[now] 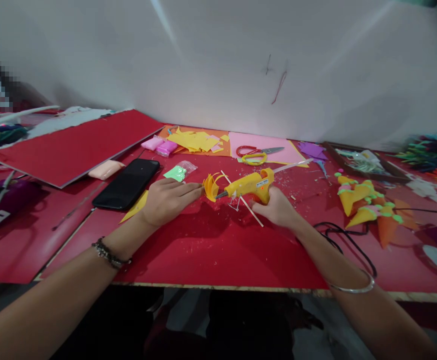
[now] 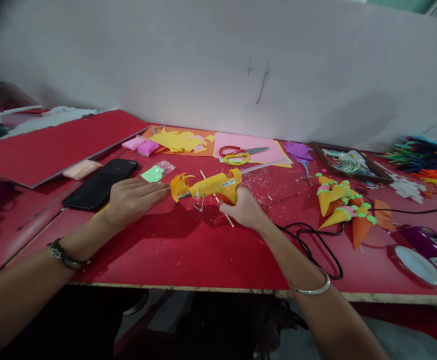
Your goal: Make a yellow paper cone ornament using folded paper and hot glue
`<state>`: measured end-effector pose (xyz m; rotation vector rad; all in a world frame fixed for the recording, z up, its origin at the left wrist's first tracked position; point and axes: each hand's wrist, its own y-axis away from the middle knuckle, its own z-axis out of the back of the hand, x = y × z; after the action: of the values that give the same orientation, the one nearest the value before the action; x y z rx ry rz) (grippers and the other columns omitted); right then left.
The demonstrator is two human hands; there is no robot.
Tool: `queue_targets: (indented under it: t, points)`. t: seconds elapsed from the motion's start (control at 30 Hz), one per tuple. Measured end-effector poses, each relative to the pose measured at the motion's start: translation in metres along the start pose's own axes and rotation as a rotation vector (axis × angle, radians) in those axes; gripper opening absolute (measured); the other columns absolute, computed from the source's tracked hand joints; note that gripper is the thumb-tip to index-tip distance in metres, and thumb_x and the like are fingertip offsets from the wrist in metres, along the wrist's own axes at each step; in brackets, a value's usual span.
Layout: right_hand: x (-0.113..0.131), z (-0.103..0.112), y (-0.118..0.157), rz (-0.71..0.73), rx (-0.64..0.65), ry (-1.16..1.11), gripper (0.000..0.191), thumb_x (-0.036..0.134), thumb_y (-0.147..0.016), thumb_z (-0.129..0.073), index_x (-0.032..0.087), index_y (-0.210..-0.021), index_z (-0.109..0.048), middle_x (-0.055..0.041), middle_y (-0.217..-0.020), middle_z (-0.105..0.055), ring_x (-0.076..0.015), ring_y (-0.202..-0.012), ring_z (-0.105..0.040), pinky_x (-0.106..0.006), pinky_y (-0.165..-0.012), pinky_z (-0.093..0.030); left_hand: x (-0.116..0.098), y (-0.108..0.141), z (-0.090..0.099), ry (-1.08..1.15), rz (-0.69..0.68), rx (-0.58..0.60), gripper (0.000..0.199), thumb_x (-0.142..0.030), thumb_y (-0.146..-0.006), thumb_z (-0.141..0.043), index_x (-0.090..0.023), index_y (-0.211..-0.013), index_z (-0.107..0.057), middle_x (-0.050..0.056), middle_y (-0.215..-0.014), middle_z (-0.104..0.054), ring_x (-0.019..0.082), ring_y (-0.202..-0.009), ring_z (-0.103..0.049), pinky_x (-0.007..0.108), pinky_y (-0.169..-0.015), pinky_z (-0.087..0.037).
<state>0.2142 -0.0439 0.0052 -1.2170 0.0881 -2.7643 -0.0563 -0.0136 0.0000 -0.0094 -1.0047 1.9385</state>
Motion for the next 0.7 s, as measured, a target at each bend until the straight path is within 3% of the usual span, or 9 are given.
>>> queue_targets:
  t: [0.7]
  points:
    - [-0.0005,-0.0020,0.0005,0.000,-0.021,0.002,0.014,0.027,-0.059,-0.053,0.017,-0.064,-0.044,0.0049,-0.054,-0.039,-0.0072,-0.048,-0.034,-0.020,-0.042,-0.028,-0.0002,0.0001,0.0001,0.004,-0.001,0.003,0.017,-0.018,-0.083,-0.045,-0.021,-0.088,-0.060,0.002,-0.089,-0.069,0.012,-0.070,-0.063,0.023,-0.062,-0.046]
